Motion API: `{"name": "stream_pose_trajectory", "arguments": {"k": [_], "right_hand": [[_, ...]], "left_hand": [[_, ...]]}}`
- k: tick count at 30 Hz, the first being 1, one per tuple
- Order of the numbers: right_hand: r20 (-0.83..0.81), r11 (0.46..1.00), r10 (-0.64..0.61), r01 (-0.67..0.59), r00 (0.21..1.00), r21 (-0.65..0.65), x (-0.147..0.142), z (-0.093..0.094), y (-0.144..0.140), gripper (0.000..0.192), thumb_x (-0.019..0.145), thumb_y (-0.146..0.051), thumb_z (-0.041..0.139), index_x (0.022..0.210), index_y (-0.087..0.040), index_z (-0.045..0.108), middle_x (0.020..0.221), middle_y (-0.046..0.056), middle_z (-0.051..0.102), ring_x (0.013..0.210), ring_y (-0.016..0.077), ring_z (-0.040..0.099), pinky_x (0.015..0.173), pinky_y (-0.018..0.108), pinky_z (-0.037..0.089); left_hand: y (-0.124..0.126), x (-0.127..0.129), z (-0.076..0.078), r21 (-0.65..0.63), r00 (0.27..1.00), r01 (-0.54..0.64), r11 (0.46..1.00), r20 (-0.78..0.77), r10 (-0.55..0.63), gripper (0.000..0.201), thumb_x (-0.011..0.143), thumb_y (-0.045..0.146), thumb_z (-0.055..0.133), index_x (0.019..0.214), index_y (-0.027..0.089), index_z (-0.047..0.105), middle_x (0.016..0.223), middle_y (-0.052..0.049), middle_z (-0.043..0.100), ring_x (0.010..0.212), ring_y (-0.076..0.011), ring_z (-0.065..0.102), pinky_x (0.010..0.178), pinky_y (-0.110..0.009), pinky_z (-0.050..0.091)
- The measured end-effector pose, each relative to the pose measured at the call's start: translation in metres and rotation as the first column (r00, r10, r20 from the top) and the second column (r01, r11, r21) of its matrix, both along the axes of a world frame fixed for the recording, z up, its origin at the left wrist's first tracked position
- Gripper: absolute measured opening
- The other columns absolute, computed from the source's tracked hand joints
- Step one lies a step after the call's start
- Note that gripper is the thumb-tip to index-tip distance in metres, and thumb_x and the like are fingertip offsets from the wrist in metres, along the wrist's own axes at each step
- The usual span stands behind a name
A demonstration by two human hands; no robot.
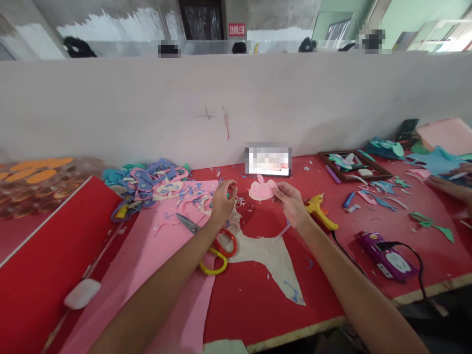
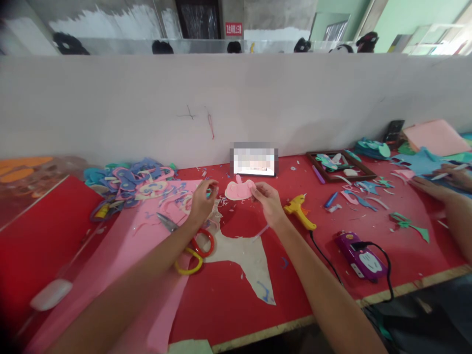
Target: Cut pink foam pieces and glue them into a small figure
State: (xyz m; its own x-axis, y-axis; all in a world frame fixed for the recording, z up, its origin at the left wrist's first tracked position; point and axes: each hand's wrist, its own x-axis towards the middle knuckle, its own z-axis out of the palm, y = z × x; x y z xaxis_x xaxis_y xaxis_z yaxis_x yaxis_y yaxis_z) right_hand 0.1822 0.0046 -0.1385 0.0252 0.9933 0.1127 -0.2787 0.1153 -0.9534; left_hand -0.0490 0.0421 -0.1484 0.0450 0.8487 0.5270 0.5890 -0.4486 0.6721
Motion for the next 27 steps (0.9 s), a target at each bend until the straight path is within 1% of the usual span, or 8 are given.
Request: {"name": "stream_pose_trajectory", "arguments": {"k": [4, 7, 9, 11, 15, 18, 21, 27], "right_hand": [[0.051, 1.0, -0.018, 0.017, 0.999, 0.016, 0.0, -0.003, 0.001, 0.05, 0.071, -0.056, 0.084, 0.095, -0.016, 0.066, 0.077, 0.002, 0.06, 0.067, 0.0096, 0.052, 0.066, 0.023, 0.046], [0.088, 0.998, -0.052, 0.049, 0.995, 0.028, -0.001, -0.002, 0.0, 0.05, 0.073, -0.056, 0.082, 0.095, -0.016, 0.066, 0.077, 0.003, 0.06, 0.067, 0.01, 0.052, 0.067, 0.024, 0.046], [0.115, 0.997, -0.074, 0.071, 0.991, 0.034, -0.002, -0.001, 0.0, 0.05, 0.073, -0.057, 0.081, 0.095, -0.015, 0.065, 0.078, 0.003, 0.061, 0.067, 0.0101, 0.052, 0.068, 0.025, 0.046], [0.148, 0.996, -0.08, 0.074, 0.986, 0.041, -0.002, -0.001, -0.001, 0.05, 0.075, -0.058, 0.079, 0.095, -0.015, 0.064, 0.08, 0.004, 0.062, 0.069, 0.0105, 0.053, 0.07, 0.025, 0.046], [0.229, 0.995, -0.076, 0.06, 0.97, 0.076, -0.003, -0.006, 0.0, 0.048, 0.078, -0.058, 0.077, 0.092, -0.015, 0.061, 0.083, 0.005, 0.063, 0.073, 0.0131, 0.056, 0.07, 0.025, 0.045], [0.288, 0.992, -0.085, 0.055, 0.954, 0.11, -0.004, -0.01, 0.002, 0.046, 0.079, -0.057, 0.075, 0.089, -0.015, 0.06, 0.082, 0.005, 0.063, 0.074, 0.0146, 0.057, 0.068, 0.025, 0.044], [0.343, 0.987, -0.095, 0.044, 0.935, 0.155, -0.004, -0.011, 0.002, 0.042, 0.082, -0.055, 0.072, 0.088, -0.015, 0.059, 0.081, 0.005, 0.063, 0.074, 0.0149, 0.058, 0.069, 0.025, 0.044], [0.469, 0.973, -0.143, 0.036, 0.871, 0.23, -0.007, -0.008, -0.001, 0.04, 0.086, -0.054, 0.066, 0.086, -0.015, 0.059, 0.08, 0.005, 0.062, 0.074, 0.0148, 0.057, 0.068, 0.024, 0.042]], "left_hand": [[-0.002, 0.001, 0.0, -0.009, 0.997, -0.006, 1.0, -0.082, 0.005, 0.042, 0.098, 0.045, 0.05, 0.071, 0.014, 0.057, 0.081, -0.005, 0.061, 0.08, -0.013, 0.055, 0.08, -0.026, 0.045], [-0.004, 0.001, -0.001, 0.003, 0.994, 0.088, 0.996, -0.069, -0.088, 0.032, 0.1, 0.039, 0.046, 0.095, 0.015, 0.066, 0.1, -0.007, 0.067, 0.092, -0.0144, 0.06, 0.087, -0.027, 0.047], [-0.006, 0.002, 0.0, -0.014, 0.988, 0.154, 0.988, -0.009, -0.154, 0.033, 0.102, 0.036, 0.041, 0.12, 0.018, 0.062, 0.118, -0.008, 0.067, 0.102, -0.0149, 0.063, 0.093, -0.029, 0.048], [-0.01, 0.004, 0.002, -0.07, 0.982, 0.185, 0.98, 0.055, -0.181, 0.038, 0.104, 0.038, 0.035, 0.131, 0.02, 0.055, 0.124, -0.008, 0.066, 0.102, -0.0142, 0.065, 0.093, -0.029, 0.05], [-0.015, 0.008, 0.006, -0.14, 0.978, 0.19, 0.972, 0.114, -0.175, 0.044, 0.105, 0.045, 0.034, 0.138, 0.022, 0.05, 0.125, -0.008, 0.066, 0.108, -0.0158, 0.065, 0.095, -0.031, 0.05], [-0.017, 0.009, 0.007, -0.116, 0.957, 0.27, 0.956, 0.144, -0.253, 0.05, 0.102, 0.048, 0.043, 0.143, 0.02, 0.043, 0.127, -0.01, 0.064, 0.115, -0.0177, 0.063, 0.101, -0.032, 0.05], [-0.018, 0.01, 0.007, -0.096, 0.931, 0.354, 0.93, 0.126, -0.341, 0.059, 0.098, 0.047, 0.052, 0.148, 0.018, 0.038, 0.119, -0.011, 0.065, 0.109, -0.0183, 0.063, 0.098, -0.032, 0.05], [-0.02, 0.013, 0.006, -0.138, 0.941, 0.339, 0.931, 0.034, -0.338, 0.064, 0.093, 0.043, 0.06, 0.149, 0.02, 0.04, 0.114, -0.009, 0.063, 0.096, -0.0171, 0.06, 0.091, -0.031, 0.049]]}}
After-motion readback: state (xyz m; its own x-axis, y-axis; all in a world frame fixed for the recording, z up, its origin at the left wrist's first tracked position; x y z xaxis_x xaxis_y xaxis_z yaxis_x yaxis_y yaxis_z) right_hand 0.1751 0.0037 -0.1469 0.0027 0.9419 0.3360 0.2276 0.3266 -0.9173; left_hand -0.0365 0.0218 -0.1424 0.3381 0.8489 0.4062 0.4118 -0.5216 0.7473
